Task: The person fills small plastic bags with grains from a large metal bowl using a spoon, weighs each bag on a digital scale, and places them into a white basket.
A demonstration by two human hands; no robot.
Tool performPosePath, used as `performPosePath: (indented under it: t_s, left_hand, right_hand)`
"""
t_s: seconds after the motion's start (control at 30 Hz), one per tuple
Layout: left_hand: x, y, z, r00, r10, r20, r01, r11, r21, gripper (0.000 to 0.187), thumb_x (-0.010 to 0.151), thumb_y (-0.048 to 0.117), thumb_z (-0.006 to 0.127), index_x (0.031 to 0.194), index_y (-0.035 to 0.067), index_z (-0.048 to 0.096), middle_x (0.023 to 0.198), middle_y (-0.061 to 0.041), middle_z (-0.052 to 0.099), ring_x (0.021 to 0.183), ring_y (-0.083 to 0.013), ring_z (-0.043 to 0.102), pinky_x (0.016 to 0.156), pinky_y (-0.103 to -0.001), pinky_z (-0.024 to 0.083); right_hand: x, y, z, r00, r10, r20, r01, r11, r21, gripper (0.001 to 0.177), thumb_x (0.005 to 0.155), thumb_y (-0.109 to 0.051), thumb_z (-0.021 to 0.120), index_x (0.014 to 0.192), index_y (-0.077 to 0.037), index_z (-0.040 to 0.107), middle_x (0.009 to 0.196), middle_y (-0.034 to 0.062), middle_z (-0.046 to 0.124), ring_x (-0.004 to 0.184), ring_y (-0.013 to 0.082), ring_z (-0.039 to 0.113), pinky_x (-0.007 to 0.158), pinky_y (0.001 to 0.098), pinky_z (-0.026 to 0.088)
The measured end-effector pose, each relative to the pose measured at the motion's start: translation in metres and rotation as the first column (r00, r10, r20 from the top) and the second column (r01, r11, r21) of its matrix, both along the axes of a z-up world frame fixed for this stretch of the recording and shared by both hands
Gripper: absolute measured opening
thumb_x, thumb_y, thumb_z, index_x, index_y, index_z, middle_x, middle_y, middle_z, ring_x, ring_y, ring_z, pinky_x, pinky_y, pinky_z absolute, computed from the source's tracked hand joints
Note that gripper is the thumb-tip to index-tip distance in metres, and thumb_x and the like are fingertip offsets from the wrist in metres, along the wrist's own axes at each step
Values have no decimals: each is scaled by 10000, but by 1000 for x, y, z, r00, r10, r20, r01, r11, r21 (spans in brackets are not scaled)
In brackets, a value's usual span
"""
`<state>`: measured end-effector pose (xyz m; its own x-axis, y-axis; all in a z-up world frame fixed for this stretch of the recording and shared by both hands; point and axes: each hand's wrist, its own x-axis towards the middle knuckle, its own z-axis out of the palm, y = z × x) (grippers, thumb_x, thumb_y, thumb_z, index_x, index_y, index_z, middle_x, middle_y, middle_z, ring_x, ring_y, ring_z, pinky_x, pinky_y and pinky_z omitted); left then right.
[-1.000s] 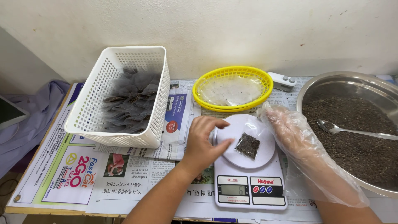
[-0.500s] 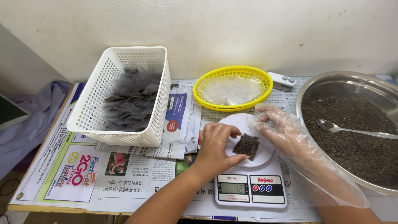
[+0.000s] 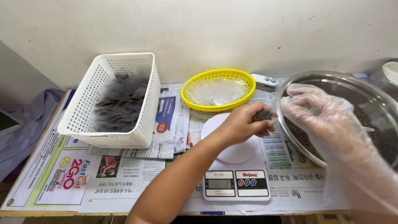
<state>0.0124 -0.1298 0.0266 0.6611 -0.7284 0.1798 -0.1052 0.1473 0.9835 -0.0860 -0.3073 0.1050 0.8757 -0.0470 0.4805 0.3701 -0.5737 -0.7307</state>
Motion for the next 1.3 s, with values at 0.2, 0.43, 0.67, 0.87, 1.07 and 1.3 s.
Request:
performPosePath:
  t_s: [0.2,0.43,0.67,0.87,1.07,1.3]
  left_hand:
    - [23,-46,31,978,-107,179,-19,808,589,43,945,89,658,972,62,638,810,-64,784,603,-147,711,563,-282,612]
    - [28,-68,39,985,-143,97,10,606,795,79,950,68,694,885,32,667,736,-86,770,542,-159,691,501,-300,622]
    - [29,-77,39,969,-189,157,-36,523,851,112,936,72,673,842,26,714,687,-63,761,535,-159,698,501,-295,618]
    - [30,-81,42,966,-189,177,-57,513,857,126,938,85,702,835,12,700,680,-82,767,516,-180,705,496,-308,616]
    - [33,-84,45,970,-176,167,-55,514,856,100,932,90,712,873,9,719,682,-75,767,517,-171,699,497,-308,618]
    - [31,-82,50,968,-165,190,-72,542,838,117,909,80,739,862,42,640,656,-70,757,489,-173,683,468,-309,606]
  right_hand:
    - [-5,-37,12,850,-386,-359,370,922,-116,137,927,-253,665,997,-156,730,1203,-20,744,1152,149,648,1100,325,417]
    - [-13,-38,14,938,-140,-317,113,988,-102,312,883,-236,628,1147,-134,759,1380,56,697,1311,180,611,1153,327,390]
    - [-5,-54,-14,999,24,-43,-37,936,-351,390,957,-160,581,1340,-147,655,1463,113,606,1398,248,510,1231,394,325]
    - [-4,-68,-25,986,-113,-119,55,908,-415,495,875,-140,573,1330,-309,669,1553,142,509,1457,288,445,1206,437,301]
    - [-5,-68,-29,992,-85,-89,46,927,-372,443,913,-164,599,1339,-262,666,1563,150,514,1492,286,431,1189,430,342]
    - [-2,-75,-38,997,-8,75,39,905,-424,381,960,-144,591,1330,-176,675,1541,191,539,1475,333,466,1234,437,340]
